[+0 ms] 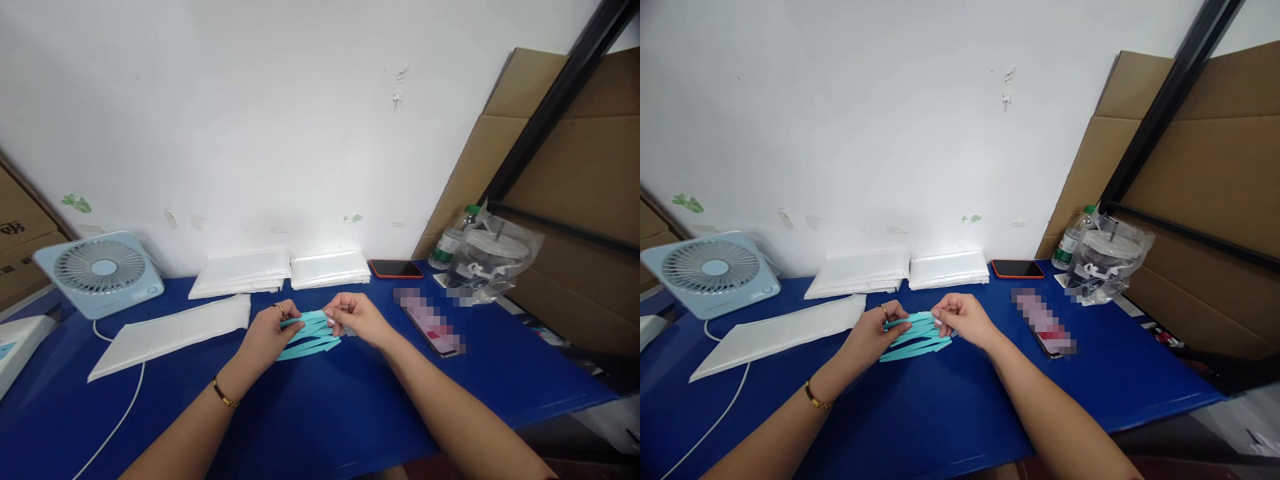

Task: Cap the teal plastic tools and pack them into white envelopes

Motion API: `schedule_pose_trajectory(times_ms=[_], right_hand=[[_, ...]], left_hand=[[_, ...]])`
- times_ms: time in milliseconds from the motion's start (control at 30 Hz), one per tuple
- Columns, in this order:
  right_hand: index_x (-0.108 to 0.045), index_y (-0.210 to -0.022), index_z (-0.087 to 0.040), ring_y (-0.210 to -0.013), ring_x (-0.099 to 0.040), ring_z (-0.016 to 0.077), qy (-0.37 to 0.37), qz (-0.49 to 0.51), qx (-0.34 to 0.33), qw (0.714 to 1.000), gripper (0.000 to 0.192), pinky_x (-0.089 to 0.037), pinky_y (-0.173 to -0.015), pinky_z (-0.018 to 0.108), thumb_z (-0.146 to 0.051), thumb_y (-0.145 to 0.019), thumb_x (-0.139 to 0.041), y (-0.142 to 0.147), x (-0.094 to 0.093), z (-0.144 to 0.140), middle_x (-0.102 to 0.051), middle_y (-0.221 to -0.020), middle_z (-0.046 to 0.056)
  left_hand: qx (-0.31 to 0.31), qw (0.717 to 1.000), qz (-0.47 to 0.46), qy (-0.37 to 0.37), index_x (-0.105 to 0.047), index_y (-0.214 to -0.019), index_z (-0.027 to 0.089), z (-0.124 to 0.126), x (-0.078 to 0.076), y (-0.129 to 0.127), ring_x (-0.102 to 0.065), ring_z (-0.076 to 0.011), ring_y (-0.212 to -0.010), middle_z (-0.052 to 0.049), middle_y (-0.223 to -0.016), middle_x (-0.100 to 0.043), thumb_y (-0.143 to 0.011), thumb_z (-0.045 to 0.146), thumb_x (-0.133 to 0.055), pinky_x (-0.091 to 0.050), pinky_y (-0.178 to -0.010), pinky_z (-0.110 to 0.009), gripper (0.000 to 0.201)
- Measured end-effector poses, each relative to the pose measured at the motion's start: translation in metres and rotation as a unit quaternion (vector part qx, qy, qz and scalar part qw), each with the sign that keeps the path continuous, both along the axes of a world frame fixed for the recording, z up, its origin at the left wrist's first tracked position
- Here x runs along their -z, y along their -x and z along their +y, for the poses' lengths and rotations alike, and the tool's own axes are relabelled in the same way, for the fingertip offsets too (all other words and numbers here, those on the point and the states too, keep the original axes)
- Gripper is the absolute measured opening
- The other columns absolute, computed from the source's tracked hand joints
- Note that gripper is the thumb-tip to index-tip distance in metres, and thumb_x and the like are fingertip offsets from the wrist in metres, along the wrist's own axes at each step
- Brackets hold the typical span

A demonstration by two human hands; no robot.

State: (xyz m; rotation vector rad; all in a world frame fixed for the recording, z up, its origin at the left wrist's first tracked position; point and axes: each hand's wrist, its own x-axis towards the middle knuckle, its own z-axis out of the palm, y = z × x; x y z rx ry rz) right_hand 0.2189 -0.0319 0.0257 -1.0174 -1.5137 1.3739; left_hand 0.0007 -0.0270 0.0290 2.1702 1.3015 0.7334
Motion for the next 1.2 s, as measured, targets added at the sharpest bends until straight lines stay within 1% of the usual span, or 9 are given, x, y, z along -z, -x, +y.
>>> schedule_pose_trajectory(times_ms=[133, 233, 333, 433, 500, 633, 867, 1033, 1200], right_hand=[[-0.062, -0.081, -0.014, -0.051, -0.060, 0.0106, -0.009, -0.017, 0.003, 1.000, 0.032, -0.046, -0.047, 0.021, -0.044, -0.072, -0.068, -0.006, 0.004, 0.005, -0.063, -0.064, 0.001], [-0.062, -0.081, -0.014, -0.051, -0.059, 0.0106, -0.049, -0.006, 0.096, 0.994, 0.032, -0.045, -0.048, 0.022, -0.044, -0.071, -0.068, -0.025, 0.008, 0.018, -0.064, -0.066, 0.002], [-0.063, -0.081, -0.014, -0.058, -0.061, 0.0134, -0.082, -0.021, 0.160, 0.983, 0.031, -0.046, -0.051, 0.023, -0.043, -0.070, -0.069, -0.040, 0.015, 0.032, -0.064, -0.066, 0.002], [-0.066, -0.080, -0.014, -0.063, -0.062, 0.0158, -0.116, -0.092, 0.166, 0.975, 0.026, -0.047, -0.058, 0.026, -0.039, -0.070, -0.069, -0.039, 0.024, 0.042, -0.067, -0.069, 0.004], [-0.069, -0.080, -0.016, -0.067, -0.062, 0.0163, -0.153, -0.159, 0.158, 0.963, 0.020, -0.047, -0.062, 0.028, -0.035, -0.072, -0.068, -0.031, 0.028, 0.046, -0.069, -0.075, 0.004], [-0.072, -0.080, -0.022, -0.078, -0.063, 0.0167, -0.225, -0.262, 0.108, 0.932, 0.009, -0.047, -0.071, 0.027, -0.025, -0.073, -0.069, -0.015, 0.033, 0.047, -0.071, -0.083, 0.002], [-0.073, -0.078, -0.025, -0.081, -0.062, 0.0159, -0.313, -0.349, 0.029, 0.883, 0.006, -0.044, -0.077, 0.027, -0.023, -0.074, -0.069, -0.015, 0.035, 0.045, -0.072, -0.081, 0.000], [-0.073, -0.083, -0.023, -0.085, -0.060, 0.0175, -0.294, -0.402, 0.116, 0.859, 0.011, -0.042, -0.077, 0.027, -0.028, -0.077, -0.066, -0.037, 0.034, 0.052, -0.070, -0.086, 0.003], [-0.073, -0.079, -0.022, -0.071, -0.058, 0.0151, -0.226, -0.479, 0.111, 0.841, 0.010, -0.040, -0.063, 0.024, -0.026, -0.075, -0.065, -0.045, 0.035, 0.053, -0.067, -0.080, 0.003]], left_hand=[[-0.002, 0.998, 0.024, -0.055, -0.058, -0.094, 0.023, -0.004, -0.001, -0.004, -0.056, -0.0182, -0.091, -0.002, -0.095, -0.061, -0.082, 0.032, -0.054, -0.044, -0.080, -0.031, 0.016], [-0.025, 0.990, 0.053, -0.128, -0.054, -0.113, 0.025, -0.005, -0.001, -0.005, -0.047, -0.0223, -0.113, -0.006, -0.119, -0.052, -0.083, 0.035, -0.054, -0.038, -0.096, -0.037, 0.032], [0.035, 0.988, 0.117, -0.094, -0.046, -0.127, 0.024, -0.005, 0.008, -0.004, -0.038, -0.0249, -0.126, -0.009, -0.134, -0.044, -0.087, 0.045, -0.047, -0.034, -0.102, -0.039, 0.045], [0.106, 0.975, 0.191, -0.041, -0.029, -0.141, 0.025, -0.003, 0.023, -0.004, -0.019, -0.0287, -0.137, -0.009, -0.149, -0.026, -0.087, 0.054, -0.041, -0.025, -0.108, -0.046, 0.062], [0.139, 0.965, 0.220, -0.030, -0.023, -0.143, 0.028, -0.005, 0.031, -0.004, -0.015, -0.0281, -0.139, -0.007, -0.151, -0.020, -0.089, 0.055, -0.036, -0.019, -0.110, -0.049, 0.062], [0.182, 0.956, 0.226, -0.040, -0.020, -0.143, 0.031, -0.018, 0.033, -0.006, -0.016, -0.0263, -0.139, -0.005, -0.151, -0.020, -0.091, 0.050, -0.036, -0.018, -0.111, -0.049, 0.058], [0.185, 0.957, 0.223, -0.012, -0.025, -0.142, 0.029, -0.047, 0.018, -0.011, -0.024, -0.0294, -0.136, -0.007, -0.149, -0.026, -0.085, 0.057, -0.042, -0.023, -0.108, -0.049, 0.065], [0.099, 0.978, 0.182, -0.024, -0.053, -0.122, 0.022, -0.018, 0.012, -0.014, -0.052, -0.0227, -0.110, -0.008, -0.120, -0.058, -0.092, 0.035, -0.034, -0.041, -0.092, -0.036, 0.038], [0.079, 0.980, 0.178, 0.026, -0.064, -0.082, 0.021, 0.019, 0.016, -0.007, -0.059, -0.0184, -0.080, -0.003, -0.085, -0.064, -0.077, 0.027, -0.054, -0.044, -0.068, -0.027, 0.013]])
